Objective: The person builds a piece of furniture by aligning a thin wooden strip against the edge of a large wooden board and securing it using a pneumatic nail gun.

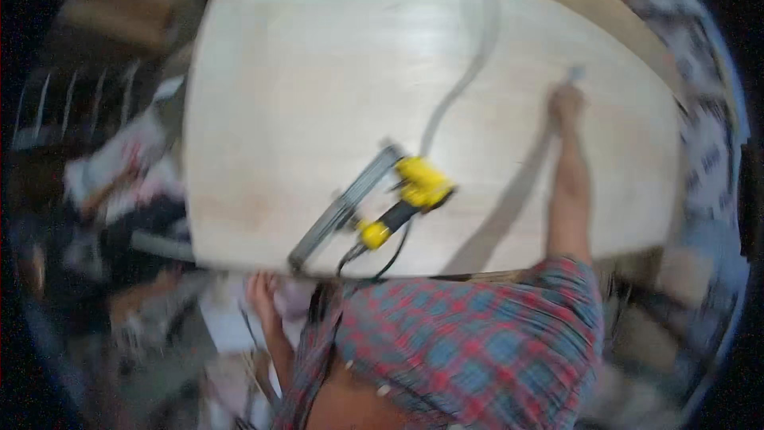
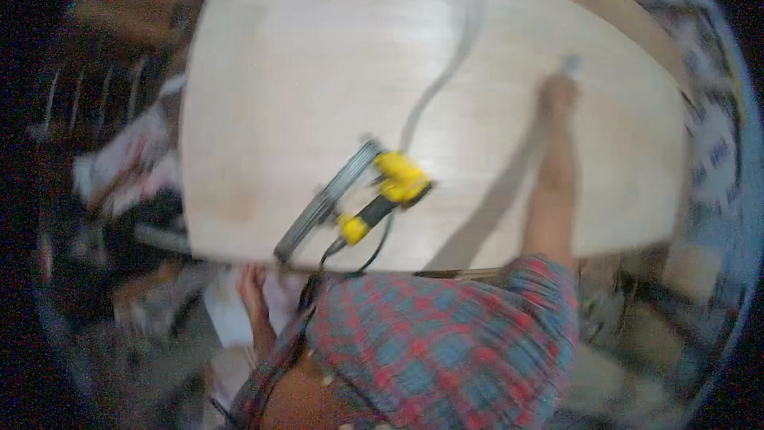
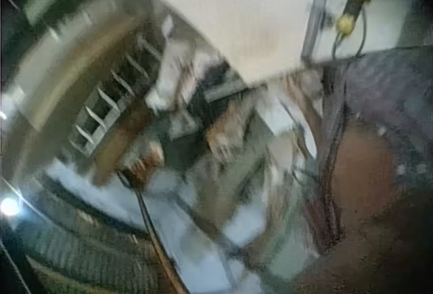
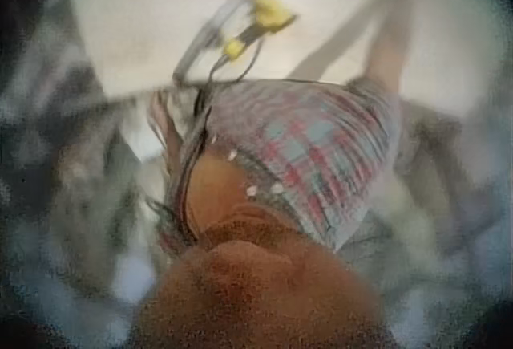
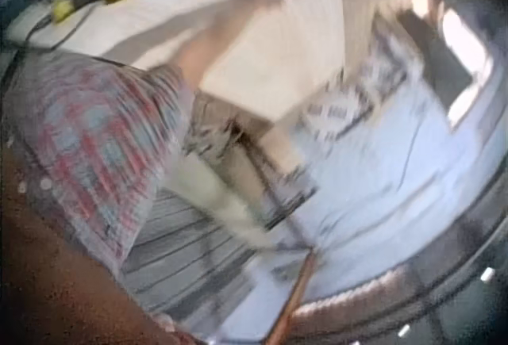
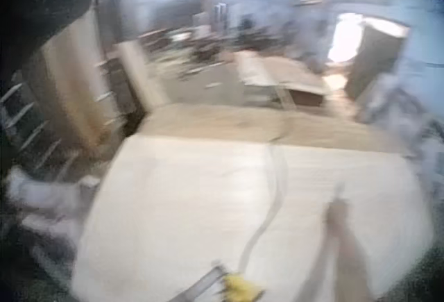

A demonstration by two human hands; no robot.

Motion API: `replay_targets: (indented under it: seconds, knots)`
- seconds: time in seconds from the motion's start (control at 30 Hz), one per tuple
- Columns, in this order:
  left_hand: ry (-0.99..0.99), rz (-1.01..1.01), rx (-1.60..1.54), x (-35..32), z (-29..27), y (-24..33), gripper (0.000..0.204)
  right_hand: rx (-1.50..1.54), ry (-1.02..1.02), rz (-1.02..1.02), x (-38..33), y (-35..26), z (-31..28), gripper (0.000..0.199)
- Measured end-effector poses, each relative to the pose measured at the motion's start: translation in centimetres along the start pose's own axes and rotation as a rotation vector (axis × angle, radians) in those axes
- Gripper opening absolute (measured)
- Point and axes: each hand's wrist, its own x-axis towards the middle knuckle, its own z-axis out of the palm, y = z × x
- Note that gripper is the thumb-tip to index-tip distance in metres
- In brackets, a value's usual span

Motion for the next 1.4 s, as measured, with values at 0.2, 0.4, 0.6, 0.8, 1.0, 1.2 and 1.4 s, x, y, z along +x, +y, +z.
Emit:
replay_targets:
  seconds: [0.2, 0.4, 0.6, 0.8, 1.0, 1.2, 1.4]
  knots:
    - [0.184, 0.039, 0.343, -3.4, 0.8, 2.6, 0.039, 1.079, -0.001, 0.686, -5.9, -5.7, -19.8, 0.049]
    - [0.076, 0.107, 0.448, -0.7, -0.7, 0.6, 0.032, 1.04, 0.019, 0.765, -2.2, -4.8, -15.2, 0.041]
    - [0.067, 0.298, 0.663, -0.3, -2.4, 1.0, 0.028, 1.103, -0.006, 0.607, -4.3, -4.7, -14.8, 0.033]
    - [0.27, 0.498, 0.697, 0.8, -1.6, 3.9, 0.026, 2.523, -0.149, 0.719, -15.1, -10.7, -20.1, 0.025]
    - [-0.296, 0.623, 0.616, 1.6, 8.1, 8.2, 0.045, 2.759, -0.308, 0.455, -30.4, -14.2, -35.8, 0.03]
    - [-0.641, 0.765, 0.869, -0.5, 12.9, 8.4, 0.059, 2.602, -0.478, 0.206, -39.3, -18.3, -42.6, 0.046]
    - [-0.627, 0.986, 0.985, 0.3, 12.9, 7.3, 0.062, 2.347, -0.364, 0.115, -39.5, -21.5, -42.6, 0.025]
